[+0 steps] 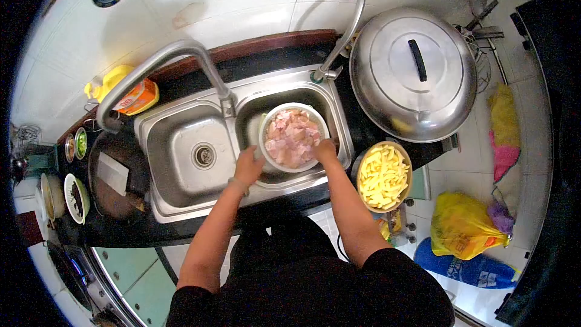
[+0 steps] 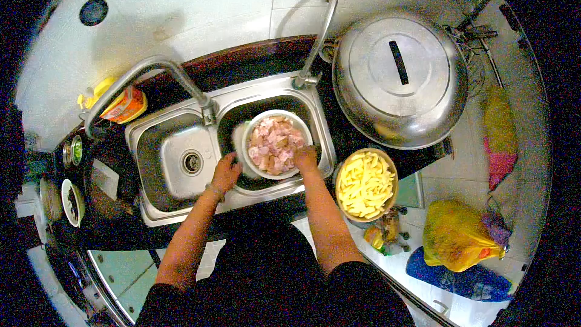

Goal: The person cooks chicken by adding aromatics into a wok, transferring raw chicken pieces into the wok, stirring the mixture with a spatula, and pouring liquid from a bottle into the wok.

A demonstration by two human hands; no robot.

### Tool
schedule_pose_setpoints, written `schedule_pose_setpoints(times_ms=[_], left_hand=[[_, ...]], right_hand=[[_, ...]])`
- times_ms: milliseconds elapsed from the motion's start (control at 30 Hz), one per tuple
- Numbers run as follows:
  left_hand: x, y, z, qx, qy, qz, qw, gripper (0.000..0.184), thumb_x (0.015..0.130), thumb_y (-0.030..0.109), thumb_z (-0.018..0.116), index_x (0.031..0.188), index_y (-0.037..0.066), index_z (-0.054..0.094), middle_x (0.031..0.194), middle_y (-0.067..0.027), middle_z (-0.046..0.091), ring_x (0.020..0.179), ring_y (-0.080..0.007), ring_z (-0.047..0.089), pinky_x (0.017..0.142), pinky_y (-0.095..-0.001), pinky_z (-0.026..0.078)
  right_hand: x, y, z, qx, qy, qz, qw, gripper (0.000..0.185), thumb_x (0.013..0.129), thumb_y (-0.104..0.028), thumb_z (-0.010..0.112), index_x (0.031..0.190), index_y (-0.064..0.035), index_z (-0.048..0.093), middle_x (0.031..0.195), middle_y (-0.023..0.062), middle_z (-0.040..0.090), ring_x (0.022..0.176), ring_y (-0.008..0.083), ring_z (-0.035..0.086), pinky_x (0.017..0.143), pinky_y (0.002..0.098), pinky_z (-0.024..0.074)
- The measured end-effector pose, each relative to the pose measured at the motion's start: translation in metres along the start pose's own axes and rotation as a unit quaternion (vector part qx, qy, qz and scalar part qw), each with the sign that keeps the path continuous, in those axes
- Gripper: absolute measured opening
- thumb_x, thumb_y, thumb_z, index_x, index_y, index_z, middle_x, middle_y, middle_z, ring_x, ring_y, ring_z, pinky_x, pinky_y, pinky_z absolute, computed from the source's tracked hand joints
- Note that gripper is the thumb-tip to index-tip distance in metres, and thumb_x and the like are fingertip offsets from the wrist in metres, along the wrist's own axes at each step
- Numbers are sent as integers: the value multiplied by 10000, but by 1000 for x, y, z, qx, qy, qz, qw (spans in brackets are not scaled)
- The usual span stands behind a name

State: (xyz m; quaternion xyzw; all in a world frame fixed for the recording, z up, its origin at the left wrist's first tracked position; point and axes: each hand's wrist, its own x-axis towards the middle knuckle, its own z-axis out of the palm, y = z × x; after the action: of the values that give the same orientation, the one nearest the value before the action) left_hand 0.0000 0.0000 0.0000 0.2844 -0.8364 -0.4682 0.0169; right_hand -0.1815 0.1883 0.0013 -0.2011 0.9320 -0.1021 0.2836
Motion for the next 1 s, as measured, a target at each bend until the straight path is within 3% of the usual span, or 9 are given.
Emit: schedule_pose_setpoints(times_ms=[67, 200, 367, 433, 533, 667, 800, 900, 1000], left_hand=[[1, 11, -9, 186, -3, 50, 981, 461, 747, 183, 529, 1147, -35, 457, 1081, -302, 500, 940, -388, 531, 865, -417, 413], [87, -12, 46, 125, -15, -141, 982, 492, 728, 130, 537, 1157, -54, 381, 1014, -281, 545, 957, -391, 542, 838, -405, 442], [96, -27, 47, 184, 47, -93, 977, 432, 720, 84, 557, 1087, -70, 387, 926, -292, 569, 871, -412, 570, 785, -429, 464], [97, -25, 43, 160, 62, -93, 981, 394, 714, 79, 562, 1031, -87, 399, 885, -288, 579, 831, -414, 579, 755, -441, 470], [85, 4, 31, 149, 65, -119, 979, 366, 705, 82, 561, 994, -83, 407, 878, -290, 580, 830, -412, 581, 748, -438, 470], [59, 5, 24, 120, 138, -44, 982, 408, 656, 144, 634, 964, -8, 415, 757, -228, 578, 741, -430, 560, 658, -482, 454], [-1, 44, 1, 55, 145, -57, 986, 362, 679, 127, 613, 956, 1, 416, 795, -221, 547, 749, -422, 544, 639, -474, 445], [-53, 55, -18, 19, 227, 8, 974, 374, 683, 161, 615, 958, 8, 413, 791, -246, 558, 745, -434, 544, 639, -478, 439], [-102, 59, -32, -61, 208, -91, 972, 344, 687, 153, 605, 923, 9, 401, 752, -245, 552, 737, -444, 540, 629, -477, 438]], right_hand=[[-12, -12, 5, -131, 12, -60, 990, 380, 744, -305, 595, 904, 39, 624, 944, 245, 597, 923, 340, 585, 809, 369, 463], [48, 31, 17, 101, 8, 77, 992, 332, 733, -209, 613, 895, 74, 550, 977, 261, 576, 923, 363, 573, 799, 383, 470], [50, 31, 25, 32, 38, -6, 999, 376, 700, -222, 653, 929, 46, 521, 973, 241, 579, 930, 387, 562, 806, 410, 465], [61, 24, 30, 162, 97, 152, 970, 356, 680, -198, 649, 945, 8, 530, 970, 227, 584, 919, 393, 561, 802, 418, 461], [63, 29, 34, 177, 131, 119, 968, 271, 644, -130, 599, 886, -12, 566, 917, 228, 591, 888, 398, 562, 782, 428, 459], [40, 23, 23, 256, 210, 57, 942, 238, 642, -159, 563, 807, 11, 584, 807, 222, 599, 762, 393, 576, 713, 427, 461], [57, 69, 77, 270, 207, -17, 940, 263, 661, -68, 596, 909, 14, 560, 803, 133, 598, 765, 251, 576, 700, 364, 454], [-1, 46, 29, 312, 234, -114, 914, 198, 684, -21, 560, 877, 18, 538, 811, 104, 581, 727, 182, 547, 680, 292, 445], [-69, 3, -15, 315, 198, -162, 914, 179, 673, -28, 550, 844, 24, 555, 737, 83, 581, 672, 153, 546, 647, 280, 448]])
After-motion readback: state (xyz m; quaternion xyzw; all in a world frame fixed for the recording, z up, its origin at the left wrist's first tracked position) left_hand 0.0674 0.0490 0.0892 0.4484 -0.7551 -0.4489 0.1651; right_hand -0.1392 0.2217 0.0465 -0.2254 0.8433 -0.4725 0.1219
